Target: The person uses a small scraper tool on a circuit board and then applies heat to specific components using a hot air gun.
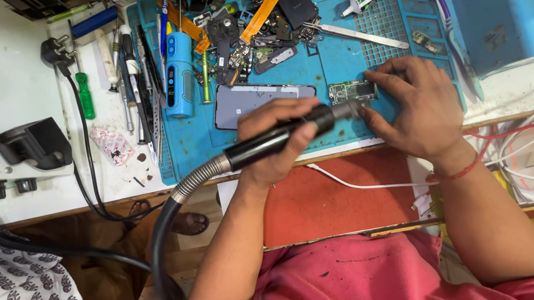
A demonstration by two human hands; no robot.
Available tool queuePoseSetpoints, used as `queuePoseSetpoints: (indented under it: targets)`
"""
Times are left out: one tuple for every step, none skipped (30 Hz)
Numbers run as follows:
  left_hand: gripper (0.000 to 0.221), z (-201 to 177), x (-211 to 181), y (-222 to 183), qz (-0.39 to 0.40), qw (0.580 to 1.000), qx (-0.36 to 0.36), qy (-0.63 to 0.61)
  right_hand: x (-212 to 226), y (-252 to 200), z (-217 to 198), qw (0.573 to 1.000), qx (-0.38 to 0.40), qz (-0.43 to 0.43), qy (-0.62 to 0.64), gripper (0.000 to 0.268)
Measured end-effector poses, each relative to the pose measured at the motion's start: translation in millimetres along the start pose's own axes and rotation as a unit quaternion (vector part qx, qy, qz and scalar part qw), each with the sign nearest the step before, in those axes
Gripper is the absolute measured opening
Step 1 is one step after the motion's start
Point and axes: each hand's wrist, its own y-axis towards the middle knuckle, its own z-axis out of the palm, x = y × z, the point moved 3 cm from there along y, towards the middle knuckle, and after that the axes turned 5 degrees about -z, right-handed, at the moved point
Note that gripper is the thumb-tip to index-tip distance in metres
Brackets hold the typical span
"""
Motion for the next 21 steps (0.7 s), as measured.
queuePoseSetpoints:
  targets:
    - [0.031, 0.3, -0.3, -0.1, 0.002, 1.000, 0.015, -0.004, -0.1, 0.4, -1.0, 1.000, 0.009, -0.005, -0.004, 0.049]
    - [0.031, 0.6, -0.8, -0.7, 0.004, 0.999, 0.030, -0.008, -0.4, 0.4, -2.3, 1.000, 0.018, -0.009, -0.008, 0.050]
    - [0.031, -0.8, 1.0, -1.1, -0.030, 0.999, -0.004, -0.024, -0.3, 0.3, -2.6, 0.999, 0.026, -0.014, -0.011, 0.051]
    - [0.032, -0.8, 3.2, -1.6, -0.063, 0.996, -0.038, -0.041, -0.6, 0.1, -2.4, 0.999, 0.031, -0.010, -0.008, 0.050]
    - [0.033, -1.6, 5.3, -2.4, -0.097, 0.991, -0.072, -0.058, -1.3, -0.3, -2.2, 0.999, 0.035, -0.005, -0.005, 0.050]
    - [0.031, -1.3, 3.0, -2.0, -0.067, 0.996, -0.045, -0.043, -2.4, -0.5, -1.9, 0.999, 0.038, -0.001, -0.003, 0.050]
    - [0.030, -1.9, 0.4, -1.9, -0.037, 0.999, -0.017, -0.028, -3.3, -0.7, -2.1, 1.000, 0.026, 0.006, 0.010, 0.049]
    - [0.029, -1.8, -1.8, -1.4, -0.007, 1.000, 0.011, -0.012, -3.6, -0.6, -1.8, 1.000, 0.013, 0.014, 0.023, 0.048]
    - [0.028, -2.2, -0.5, -0.1, -0.017, 1.000, -0.012, -0.023, -4.0, -0.5, -1.6, 0.999, 0.000, 0.021, 0.037, 0.047]
    - [0.028, -0.8, 1.2, -0.5, -0.028, 0.998, -0.035, -0.034, -4.5, -1.4, -1.1, 0.999, 0.005, 0.028, 0.042, 0.044]
    - [0.028, -0.7, 2.5, -1.4, -0.040, 0.996, -0.058, -0.045, -5.0, -1.7, -0.8, 0.998, 0.009, 0.035, 0.047, 0.041]
    - [0.027, -1.0, 1.8, -1.3, -0.038, 0.997, -0.035, -0.054, -5.6, -0.8, -0.9, 0.998, 0.012, 0.041, 0.051, 0.037]
    - [0.027, -2.8, 0.2, -1.7, -0.036, 0.997, -0.012, -0.063, -5.3, -0.3, -1.9, 0.998, 0.018, 0.035, 0.045, 0.037]
    - [0.026, -3.5, -1.2, -1.8, -0.033, 0.997, 0.011, -0.071, -4.9, 0.4, -2.9, 0.999, 0.023, 0.029, 0.040, 0.037]
    - [0.025, -3.3, -1.6, -1.0, -0.028, 0.998, 0.000, -0.048, -4.2, 1.1, -3.4, 0.999, 0.029, 0.022, 0.034, 0.037]
    - [0.024, -1.8, -1.7, -0.1, -0.023, 0.999, -0.010, -0.026, -3.0, 1.3, -3.7, 0.999, 0.024, 0.020, 0.030, 0.037]
    - [0.023, -1.1, -2.1, 0.6, -0.018, 1.000, -0.020, -0.003, -1.6, 1.4, -3.6, 0.999, 0.020, 0.018, 0.026, 0.036]
    - [0.023, -1.1, -2.5, 0.7, -0.024, 0.999, -0.020, -0.008, -0.6, 1.2, -4.0, 0.999, 0.016, 0.017, 0.022, 0.036]
    - [0.024, -1.4, -3.2, 0.1, -0.029, 0.999, -0.020, -0.013, 0.0, 1.3, -4.3, 0.999, 0.018, 0.013, 0.022, 0.036]
    - [0.024, -1.3, -3.3, 0.3, -0.033, 0.999, -0.020, -0.018, 0.1, 1.8, -5.0, 1.000, 0.019, 0.009, 0.023, 0.036]
    - [0.023, 0.3, -3.8, 1.0, -0.019, 1.000, -0.009, -0.003, 0.3, 2.2, -5.7, 1.000, 0.020, 0.005, 0.024, 0.036]
